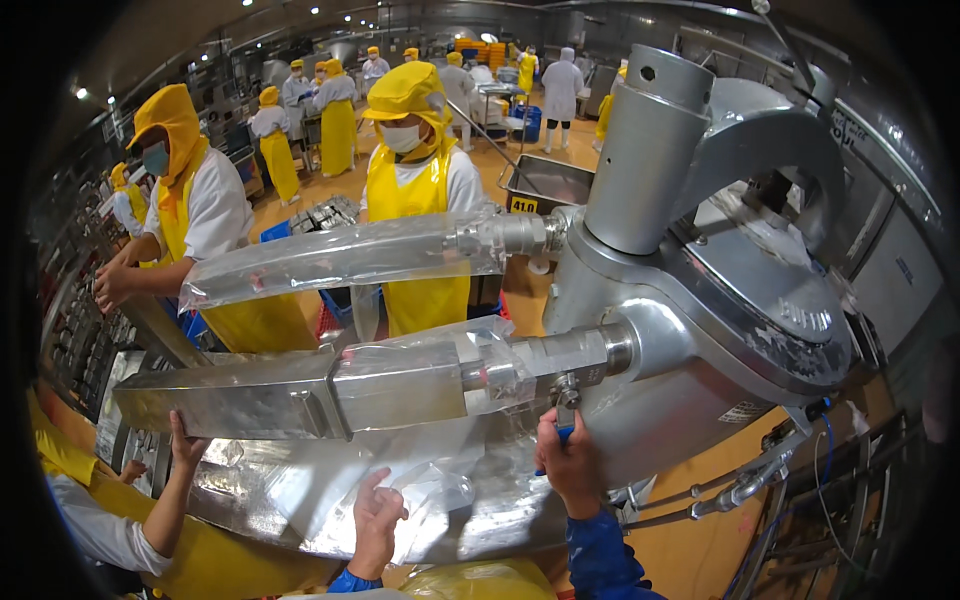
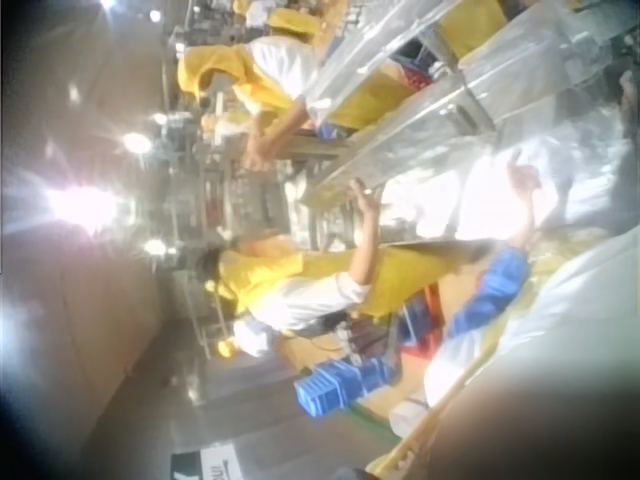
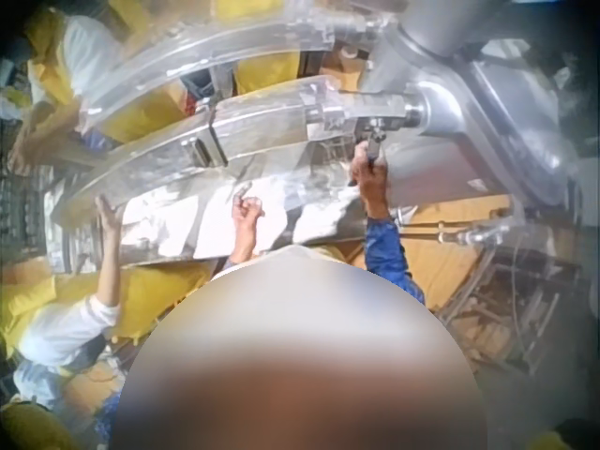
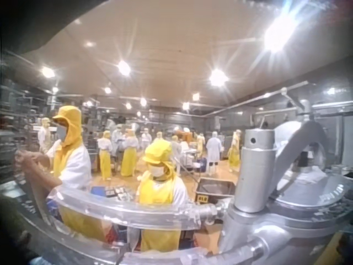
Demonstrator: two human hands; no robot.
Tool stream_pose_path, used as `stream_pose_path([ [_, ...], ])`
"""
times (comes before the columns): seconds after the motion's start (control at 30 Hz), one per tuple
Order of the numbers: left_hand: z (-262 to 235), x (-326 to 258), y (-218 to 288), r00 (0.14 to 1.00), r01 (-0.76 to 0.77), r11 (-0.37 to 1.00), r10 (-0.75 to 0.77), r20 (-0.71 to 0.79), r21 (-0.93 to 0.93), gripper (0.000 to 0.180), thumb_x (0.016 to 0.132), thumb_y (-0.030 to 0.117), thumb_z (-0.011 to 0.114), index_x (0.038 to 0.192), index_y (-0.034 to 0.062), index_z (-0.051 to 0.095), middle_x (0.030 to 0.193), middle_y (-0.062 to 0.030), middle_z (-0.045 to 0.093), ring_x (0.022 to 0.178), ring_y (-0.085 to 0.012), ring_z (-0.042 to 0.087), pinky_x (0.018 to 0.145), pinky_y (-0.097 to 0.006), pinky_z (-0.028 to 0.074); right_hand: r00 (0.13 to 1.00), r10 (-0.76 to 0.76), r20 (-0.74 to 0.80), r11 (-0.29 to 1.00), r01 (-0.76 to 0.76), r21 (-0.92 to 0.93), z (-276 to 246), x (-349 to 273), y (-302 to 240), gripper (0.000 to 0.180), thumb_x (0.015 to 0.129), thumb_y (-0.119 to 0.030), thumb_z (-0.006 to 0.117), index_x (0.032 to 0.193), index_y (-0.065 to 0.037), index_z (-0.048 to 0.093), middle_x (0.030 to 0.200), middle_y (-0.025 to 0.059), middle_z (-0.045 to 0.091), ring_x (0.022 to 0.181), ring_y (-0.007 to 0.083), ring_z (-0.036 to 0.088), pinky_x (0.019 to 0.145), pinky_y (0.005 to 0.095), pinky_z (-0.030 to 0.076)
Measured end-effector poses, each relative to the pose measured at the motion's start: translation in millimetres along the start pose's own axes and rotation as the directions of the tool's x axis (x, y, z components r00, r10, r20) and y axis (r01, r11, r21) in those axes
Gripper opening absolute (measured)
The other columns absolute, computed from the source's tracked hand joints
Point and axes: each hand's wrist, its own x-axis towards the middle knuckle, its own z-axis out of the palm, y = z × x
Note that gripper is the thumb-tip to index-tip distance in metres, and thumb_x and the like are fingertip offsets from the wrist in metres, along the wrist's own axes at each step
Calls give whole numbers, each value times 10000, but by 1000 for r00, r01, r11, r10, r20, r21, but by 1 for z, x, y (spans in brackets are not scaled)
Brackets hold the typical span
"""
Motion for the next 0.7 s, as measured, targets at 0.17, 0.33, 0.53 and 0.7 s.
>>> stream_pose_path([
  [0.17, 16, 18, 24, 986, -168, 983, 166, 33, 75, 803, 924, 16, 726, 1582, 5, 267, 947, -20, 544, 853, -96, 527, 782, -254, 475, 1000, -15, -21, 992, 12, -123, 2, 2, -11, 135, 1007, -128, 607, 1103, -59, 541, 617, -3, 537, 469, 85, 513, 446, 275, 410],
  [0.33, 34, 24, 40, 964, -259, 958, 251, 84, 119, 879, 911, 8, 737, 1617, 9, 213, 1048, -25, 514, 934, -93, 485, 841, -235, 447, 998, -19, -63, 970, 3, -242, -6, 9, 5, 230, 990, -96, 620, 1205, -58, 548, 640, -12, 555, 481, 75, 524, 463, 264, 430],
  [0.53, 47, 23, 41, 965, -245, 963, 232, 120, 111, 839, 897, 18, 755, 1578, -1, 265, 1048, -16, 518, 944, -84, 495, 845, -231, 444, 994, -104, -16, 991, 103, -86, -10, 6, -3, 159, 1001, -34, 593, 1139, -34, 513, 677, 37, 559, 586, 104, 583, 541, 277, 478],
  [0.7, 42, 25, 22, 976, -217, 971, 216, 22, 99, 860, 910, 71, 751, 1582, -16, 220, 1041, -56, 519, 924, -137, 547, 787, -297, 512, 999, 19, 38, 998, -21, 64, -9, 3, -5, 115, 1043, -126, 575, 1091, -54, 500, 681, 31, 513, 578, 100, 515, 546, 275, 458],
])
